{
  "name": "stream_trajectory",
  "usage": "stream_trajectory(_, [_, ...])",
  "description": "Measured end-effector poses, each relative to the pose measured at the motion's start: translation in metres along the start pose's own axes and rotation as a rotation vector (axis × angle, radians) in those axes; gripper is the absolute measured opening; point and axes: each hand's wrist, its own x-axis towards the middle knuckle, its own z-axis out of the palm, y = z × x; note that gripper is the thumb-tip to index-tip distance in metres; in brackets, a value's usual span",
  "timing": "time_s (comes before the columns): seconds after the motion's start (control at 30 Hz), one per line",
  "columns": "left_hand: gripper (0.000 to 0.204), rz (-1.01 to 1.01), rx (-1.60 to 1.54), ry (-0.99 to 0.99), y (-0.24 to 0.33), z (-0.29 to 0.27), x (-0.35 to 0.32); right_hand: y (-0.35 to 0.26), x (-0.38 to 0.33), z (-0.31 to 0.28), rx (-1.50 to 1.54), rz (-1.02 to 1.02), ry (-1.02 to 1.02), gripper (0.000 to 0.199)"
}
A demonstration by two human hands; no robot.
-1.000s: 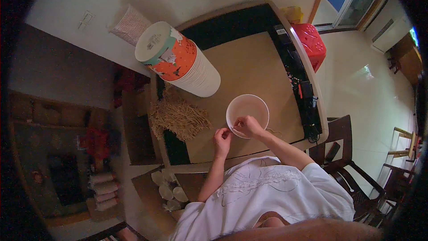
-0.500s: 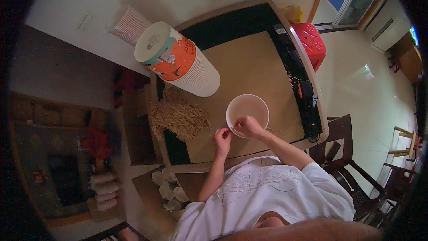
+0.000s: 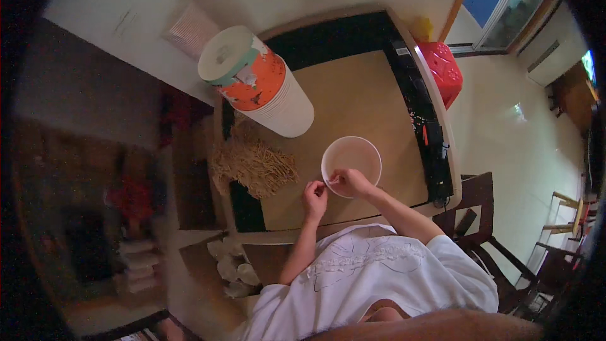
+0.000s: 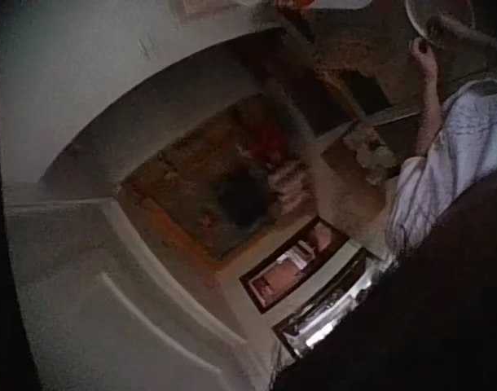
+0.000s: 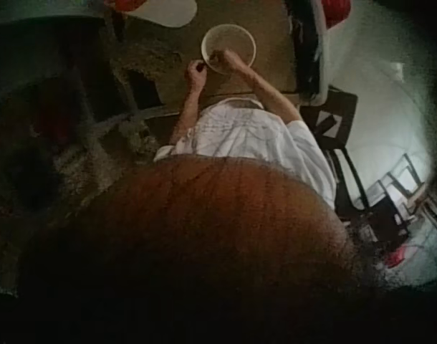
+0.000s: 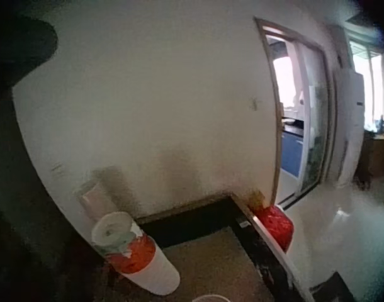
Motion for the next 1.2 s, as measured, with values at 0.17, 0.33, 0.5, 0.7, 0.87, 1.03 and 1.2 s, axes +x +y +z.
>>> stream_trajectory(0.17, [0.008,-0.246,-0.252,0.005,-0.02,-0.017,-0.007,-0.027,-0.024,-0.011,-0.001,-0.02,-0.019,0.02])
stream_trajectory(0.33, [0.011,-0.318,-0.436,0.056,-0.066,-0.023,-0.02,-0.031,-0.039,0.015,0.064,-0.198,-0.033,0.016])
stream_trajectory(0.5, [0.02,-0.246,-0.323,0.085,-0.025,-0.032,-0.018,-0.055,-0.038,0.011,-0.194,-0.27,-0.084,0.013])
stream_trajectory(0.7, [0.028,-0.414,-0.412,-0.17,0.002,-0.029,-0.014,-0.068,0.006,-0.016,-0.141,-0.248,-0.122,0.02])
stream_trajectory(0.87, [0.032,-0.342,-0.453,-0.153,-0.021,0.001,-0.026,-0.069,0.04,-0.03,-0.773,-0.814,-0.03,0.028])
stream_trajectory(1.03, [0.042,-0.201,-0.21,-0.006,-0.045,0.023,-0.031,-0.046,0.047,-0.034,-0.825,-0.601,-0.157,0.023])
stream_trajectory(1.2, [0.043,0.051,-0.122,-0.081,0.005,0.006,-0.009,-0.043,0.021,-0.057,-0.749,-0.515,-0.187,0.016])
